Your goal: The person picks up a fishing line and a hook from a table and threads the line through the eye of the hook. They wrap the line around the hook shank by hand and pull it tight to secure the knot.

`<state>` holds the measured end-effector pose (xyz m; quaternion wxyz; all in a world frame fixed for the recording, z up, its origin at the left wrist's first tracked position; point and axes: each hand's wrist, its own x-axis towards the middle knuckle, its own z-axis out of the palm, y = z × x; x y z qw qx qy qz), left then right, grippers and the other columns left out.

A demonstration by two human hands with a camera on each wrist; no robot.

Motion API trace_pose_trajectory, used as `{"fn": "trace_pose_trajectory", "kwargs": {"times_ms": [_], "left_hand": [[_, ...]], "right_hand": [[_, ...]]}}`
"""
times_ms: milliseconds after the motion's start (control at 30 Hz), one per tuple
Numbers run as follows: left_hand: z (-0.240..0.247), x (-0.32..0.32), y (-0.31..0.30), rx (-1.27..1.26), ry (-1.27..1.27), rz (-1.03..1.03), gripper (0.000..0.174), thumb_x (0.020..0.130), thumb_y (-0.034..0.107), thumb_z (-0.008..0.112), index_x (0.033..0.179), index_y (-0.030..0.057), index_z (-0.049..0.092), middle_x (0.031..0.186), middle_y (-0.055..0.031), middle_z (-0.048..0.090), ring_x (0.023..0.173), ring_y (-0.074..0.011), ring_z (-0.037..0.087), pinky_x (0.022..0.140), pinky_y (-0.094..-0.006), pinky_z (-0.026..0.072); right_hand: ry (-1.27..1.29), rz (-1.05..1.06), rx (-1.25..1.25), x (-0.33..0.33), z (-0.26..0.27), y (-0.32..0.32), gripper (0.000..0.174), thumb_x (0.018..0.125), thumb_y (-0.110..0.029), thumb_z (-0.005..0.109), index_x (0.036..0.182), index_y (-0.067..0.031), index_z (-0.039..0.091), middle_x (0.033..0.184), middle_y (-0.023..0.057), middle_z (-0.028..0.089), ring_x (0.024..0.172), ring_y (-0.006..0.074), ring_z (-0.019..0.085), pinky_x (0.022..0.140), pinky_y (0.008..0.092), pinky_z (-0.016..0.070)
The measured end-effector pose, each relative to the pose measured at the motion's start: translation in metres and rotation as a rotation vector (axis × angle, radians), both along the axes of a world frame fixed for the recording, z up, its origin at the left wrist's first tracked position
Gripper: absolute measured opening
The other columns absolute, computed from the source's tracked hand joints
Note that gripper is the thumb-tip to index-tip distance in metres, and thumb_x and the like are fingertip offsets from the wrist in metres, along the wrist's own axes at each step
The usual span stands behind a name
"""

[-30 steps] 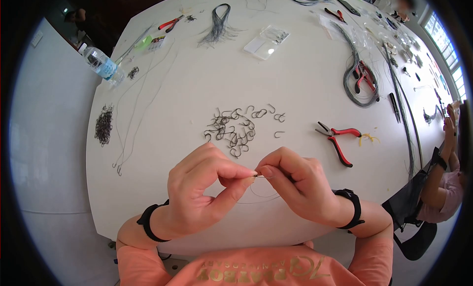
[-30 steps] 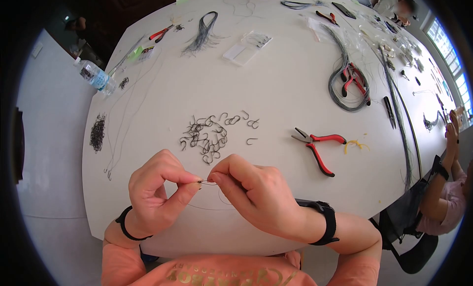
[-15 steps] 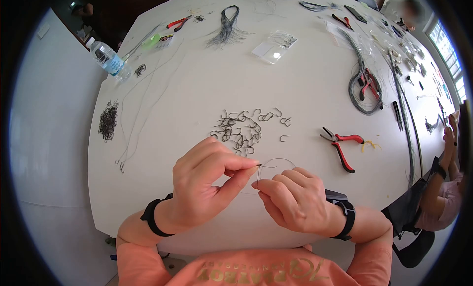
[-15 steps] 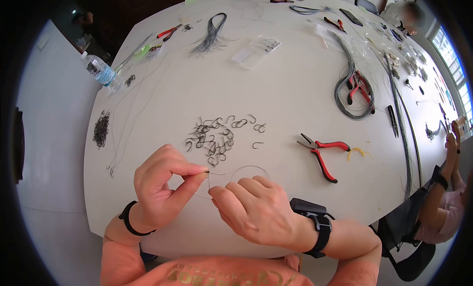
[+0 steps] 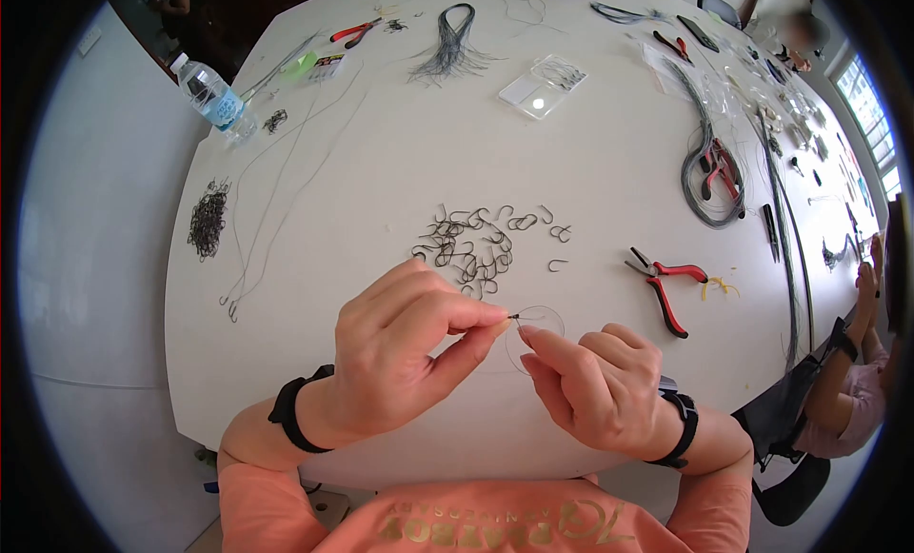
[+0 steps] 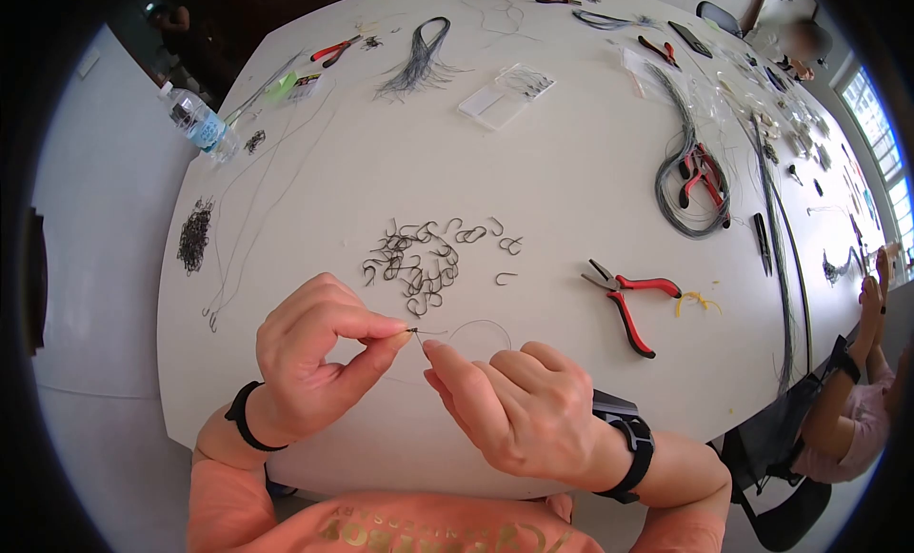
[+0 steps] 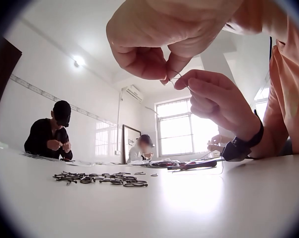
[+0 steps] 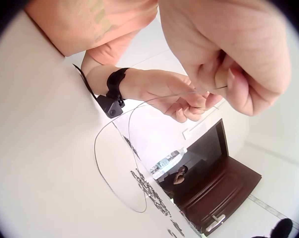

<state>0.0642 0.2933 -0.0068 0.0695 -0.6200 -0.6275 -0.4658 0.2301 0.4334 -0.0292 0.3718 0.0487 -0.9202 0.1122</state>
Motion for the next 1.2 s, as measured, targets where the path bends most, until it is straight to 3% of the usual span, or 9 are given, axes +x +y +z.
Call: {"fn": "trace_pose_trajectory", "kwargs": {"times_ms": [33, 100, 133, 200, 300, 700, 1033, 1100, 1200], "left_hand": [[0.000, 0.000, 0.000, 0.000, 0.000, -0.001, 0.020, 0.073, -0.009, 0.079, 0.087, 0.0030, 0.069, 0.072, -0.0040, 0.064, 0.061, -0.0161, 0.058, 0.051, -0.0268, 0.0420], [0.001, 0.000, 0.000, 0.000, 0.024, 0.004, 0.021, 0.073, -0.009, 0.078, 0.087, 0.0030, 0.069, 0.072, -0.0039, 0.064, 0.061, -0.0167, 0.058, 0.051, -0.0274, 0.0419], [0.001, 0.000, 0.000, -0.001, 0.024, 0.004, 0.021, 0.073, -0.009, 0.078, 0.087, 0.0030, 0.069, 0.072, -0.0039, 0.064, 0.061, -0.0167, 0.058, 0.051, -0.0274, 0.0419], [0.001, 0.001, 0.000, 0.012, 0.030, -0.008, 0.022, 0.072, -0.010, 0.078, 0.086, 0.0032, 0.069, 0.072, -0.0039, 0.064, 0.061, -0.0173, 0.057, 0.051, -0.0277, 0.0413], [-0.001, 0.003, 0.001, 0.011, 0.045, -0.007, 0.024, 0.070, -0.010, 0.078, 0.087, 0.0039, 0.069, 0.072, -0.0034, 0.063, 0.060, -0.0179, 0.055, 0.050, -0.0279, 0.0408], [-0.005, 0.006, 0.004, -0.048, 0.164, -0.072, 0.028, 0.065, -0.010, 0.080, 0.086, 0.0048, 0.068, 0.073, -0.0022, 0.061, 0.062, -0.0186, 0.054, 0.050, -0.0283, 0.0405], [-0.003, 0.008, 0.005, -0.089, 0.064, -0.154, 0.027, 0.064, -0.010, 0.081, 0.083, 0.0041, 0.067, 0.072, -0.0025, 0.060, 0.061, -0.0187, 0.054, 0.050, -0.0289, 0.0403], [-0.004, 0.008, 0.005, -0.070, 0.051, -0.161, 0.027, 0.064, -0.010, 0.081, 0.083, 0.0042, 0.067, 0.072, -0.0023, 0.060, 0.061, -0.0184, 0.054, 0.050, -0.0287, 0.0402], [-0.006, 0.008, 0.006, -0.041, 0.058, -0.162, 0.021, 0.070, -0.004, 0.080, 0.083, 0.0042, 0.066, 0.070, -0.0026, 0.056, 0.059, -0.0190, 0.050, 0.047, -0.0301, 0.0395]], "right_hand": [[0.000, -0.001, 0.000, 0.000, 0.002, -0.001, 0.030, 0.081, -0.006, 0.078, 0.109, 0.0004, 0.069, 0.056, -0.0056, 0.040, 0.046, 0.0082, 0.035, 0.042, 0.0253, 0.0263], [-0.013, -0.017, 0.009, 0.002, 0.006, -0.001, 0.028, 0.075, 0.004, 0.077, 0.102, 0.0029, 0.068, 0.065, -0.0035, 0.057, 0.044, 0.0097, 0.039, 0.042, 0.0272, 0.0277], [-0.014, -0.018, 0.008, 0.002, 0.005, 0.000, 0.028, 0.075, 0.004, 0.077, 0.102, 0.0029, 0.068, 0.065, -0.0035, 0.057, 0.044, 0.0097, 0.039, 0.042, 0.0272, 0.0277], [0.004, 0.022, 0.058, 0.002, 0.000, 0.002, 0.036, 0.077, 0.001, 0.071, 0.113, 0.0032, 0.068, 0.057, -0.0047, 0.033, 0.047, 0.0084, 0.032, 0.042, 0.0258, 0.0234], [-0.023, 0.028, 0.114, 0.002, 0.003, 0.002, 0.038, 0.073, 0.002, 0.067, 0.111, 0.0036, 0.068, 0.057, -0.0037, 0.030, 0.048, 0.0090, 0.031, 0.042, 0.0263, 0.0224], [-0.040, 0.082, -0.041, 0.000, 0.010, 0.012, 0.034, 0.069, -0.002, 0.068, 0.103, -0.0011, 0.068, 0.058, -0.0029, 0.036, 0.048, 0.0101, 0.036, 0.042, 0.0261, 0.0258], [0.004, 0.058, -0.082, -0.003, 0.013, 0.017, 0.026, 0.072, -0.002, 0.068, 0.097, -0.0062, 0.068, 0.058, -0.0044, 0.043, 0.047, 0.0092, 0.041, 0.042, 0.0261, 0.0287], [0.001, 0.086, -0.119, -0.003, 0.012, 0.018, 0.024, 0.074, -0.002, 0.079, 0.094, -0.0078, 0.068, 0.060, -0.0075, 0.055, 0.043, 0.0093, 0.042, 0.043, 0.0266, 0.0292], [-0.003, 0.097, -0.144, -0.003, 0.013, 0.018, 0.022, 0.075, -0.002, 0.079, 0.093, -0.0076, 0.068, 0.060, -0.0072, 0.055, 0.043, 0.0093, 0.042, 0.043, 0.0266, 0.0297]]}}
